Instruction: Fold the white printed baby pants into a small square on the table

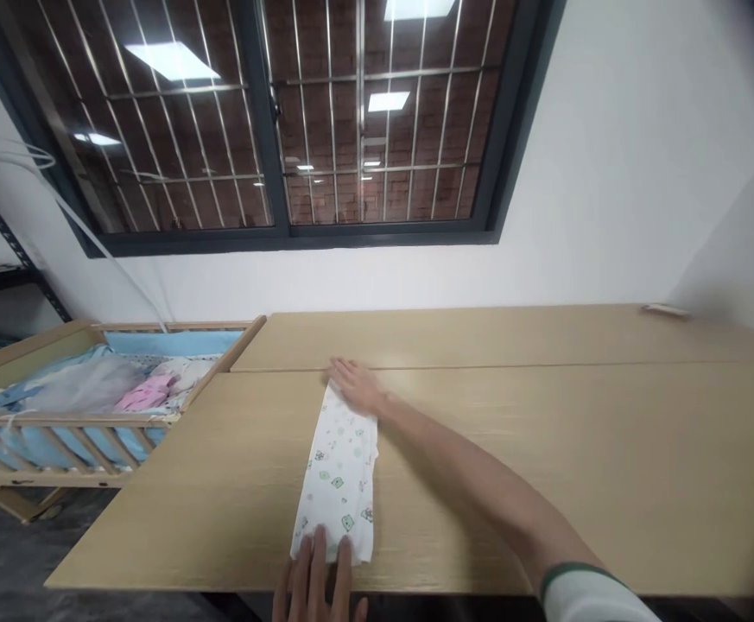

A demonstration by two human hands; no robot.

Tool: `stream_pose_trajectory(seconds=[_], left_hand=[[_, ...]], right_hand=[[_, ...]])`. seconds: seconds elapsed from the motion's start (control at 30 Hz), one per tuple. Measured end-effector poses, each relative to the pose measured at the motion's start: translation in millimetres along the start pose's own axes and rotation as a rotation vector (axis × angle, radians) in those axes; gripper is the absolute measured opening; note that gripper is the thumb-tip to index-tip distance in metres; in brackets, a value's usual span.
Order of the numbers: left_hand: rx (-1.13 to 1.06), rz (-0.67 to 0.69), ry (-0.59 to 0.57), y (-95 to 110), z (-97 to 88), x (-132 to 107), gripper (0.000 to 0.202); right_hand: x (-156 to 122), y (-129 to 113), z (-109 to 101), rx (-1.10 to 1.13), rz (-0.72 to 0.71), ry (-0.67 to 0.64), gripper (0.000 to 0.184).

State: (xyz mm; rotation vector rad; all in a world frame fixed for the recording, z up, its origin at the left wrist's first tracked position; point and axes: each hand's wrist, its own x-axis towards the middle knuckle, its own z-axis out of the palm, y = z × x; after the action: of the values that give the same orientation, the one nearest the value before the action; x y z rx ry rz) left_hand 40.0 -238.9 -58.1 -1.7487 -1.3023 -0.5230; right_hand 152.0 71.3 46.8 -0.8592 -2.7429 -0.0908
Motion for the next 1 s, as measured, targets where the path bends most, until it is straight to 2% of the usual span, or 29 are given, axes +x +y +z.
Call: stream_pose_trajectory(seconds=[0.07,0.17,0.3,0.4,0.47,0.6,0.67,0.8,1.0], left_hand=[[-0.066,0.045,-0.010,-15,0.1,2,0.037],[-0.240,0.099,-0.042,-41,-1.7,9,0.036],[-0.405,0.112,-0.082,-63,-7.0,11,0.037],[-0.447,0.129,-0.130,-65,-8.4,3,0.033],[-0.469,0.141,-0.174,-62,-8.6,-2,0.033],[-0.532,0.170,-0.222,-56,-15.1,-5,0.046],[-0.562,0.175,-0.229,-54,-22.5,-2,0.055],[-0.658,0.165,-0.244,-52,-37.6,6,0.056],[-0.837,0.078,-0.270,-51,-43.1,25,0.029]], right_hand=[[-25,-29,-18,0.036,0.012,0.050,0.045],[-76,-76,-42,0.197,0.004,-0.017,0.028],[-151,-130,-58,0.338,-0.074,-0.131,0.028],[-192,-155,-52,0.309,-0.044,-0.084,0.043],[-211,-167,-42,0.270,0.000,-0.009,0.046],[-233,-181,-24,0.195,0.056,0.079,0.028],[-239,-184,-23,0.175,0.064,0.097,0.026],[-249,-188,-35,0.237,0.095,0.103,0.033],[-255,-188,-65,0.406,0.230,0.157,0.025]])
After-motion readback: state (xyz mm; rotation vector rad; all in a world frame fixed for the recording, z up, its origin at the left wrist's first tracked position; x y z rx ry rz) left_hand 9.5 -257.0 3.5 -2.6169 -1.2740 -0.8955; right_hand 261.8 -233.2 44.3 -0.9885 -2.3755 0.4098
